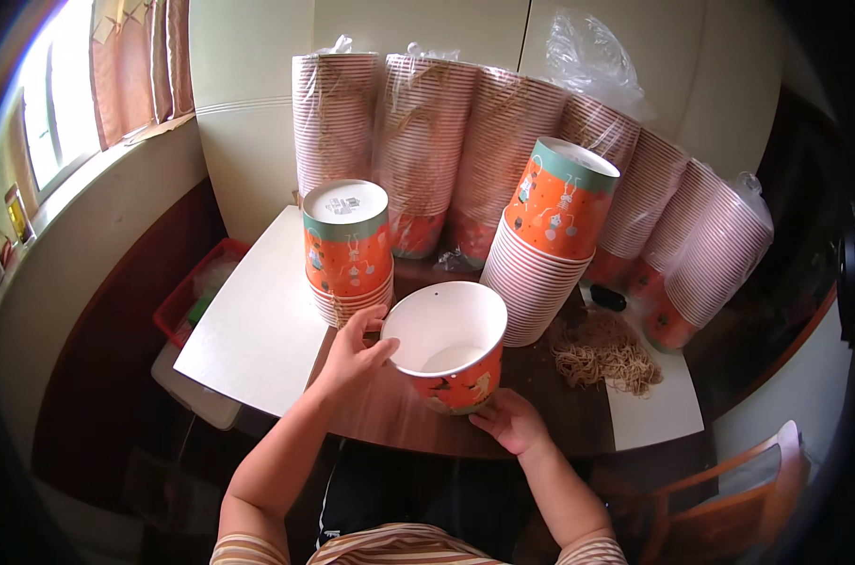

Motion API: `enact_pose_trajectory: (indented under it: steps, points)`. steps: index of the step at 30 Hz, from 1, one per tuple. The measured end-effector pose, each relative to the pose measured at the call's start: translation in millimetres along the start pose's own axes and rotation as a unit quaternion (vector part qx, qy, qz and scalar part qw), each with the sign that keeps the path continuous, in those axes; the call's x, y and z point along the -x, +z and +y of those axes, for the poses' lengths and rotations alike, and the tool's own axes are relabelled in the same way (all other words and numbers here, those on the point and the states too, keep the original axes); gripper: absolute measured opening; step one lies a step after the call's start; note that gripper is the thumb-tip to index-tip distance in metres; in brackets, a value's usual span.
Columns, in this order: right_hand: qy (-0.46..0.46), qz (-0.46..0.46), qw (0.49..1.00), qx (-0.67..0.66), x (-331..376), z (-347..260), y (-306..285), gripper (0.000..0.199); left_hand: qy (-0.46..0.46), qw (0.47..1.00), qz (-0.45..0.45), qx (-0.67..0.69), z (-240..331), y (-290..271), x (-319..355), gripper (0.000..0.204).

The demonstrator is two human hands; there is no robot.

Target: Bundling stacks of paper cups together using rubber bands for manufacturing.

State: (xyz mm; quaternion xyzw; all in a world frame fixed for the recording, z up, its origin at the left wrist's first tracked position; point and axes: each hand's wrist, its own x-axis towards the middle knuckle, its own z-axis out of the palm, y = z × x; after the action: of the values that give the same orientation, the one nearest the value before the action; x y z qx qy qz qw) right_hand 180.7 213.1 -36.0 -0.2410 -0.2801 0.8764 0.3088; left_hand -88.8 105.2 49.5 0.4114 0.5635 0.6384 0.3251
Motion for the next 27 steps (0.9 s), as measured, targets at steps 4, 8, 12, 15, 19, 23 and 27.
enact_pose_trajectory:
  steps: [4, 8, 12, 15, 19, 23, 27]
  points:
    - [0.102, 0.062, 0.957, 0.265, 4.5, -33.6, 4.8, 0.028, 0.02, 0.995, 0.029, -0.096, 2.5, 1.1, -0.3, 0.053]
    - [-0.144, 0.127, 0.743, 0.641, 7.2, -70.3, -1.7, 0.018, 0.018, 0.997, 0.046, -0.064, 13.9, 10.9, 12.9, 0.054]
    - [-0.246, 0.177, 0.581, 0.756, 15.0, -132.7, -16.1, 0.013, -0.031, 0.998, 0.028, -0.055, 29.1, 19.0, 16.1, 0.052]
    - [-0.205, 0.191, 0.506, 0.816, 6.8, -167.8, -26.2, 0.014, -0.043, 0.998, 0.007, -0.046, 38.3, 29.7, 16.2, 0.052]
    - [-0.221, 0.182, 0.497, 0.819, -15.1, -188.8, -33.1, 0.016, -0.028, 0.996, -0.031, -0.076, 40.6, 30.0, 21.7, 0.052]
    - [-0.114, 0.248, 0.553, 0.787, -39.7, -192.2, -39.0, 0.029, 0.051, 0.992, 0.051, -0.101, 12.6, 18.2, 18.0, 0.046]
    - [-0.059, 0.254, 0.537, 0.802, -57.4, -186.8, -44.9, 0.037, 0.138, 0.981, 0.107, -0.089, -35.4, 10.3, 8.7, 0.03]
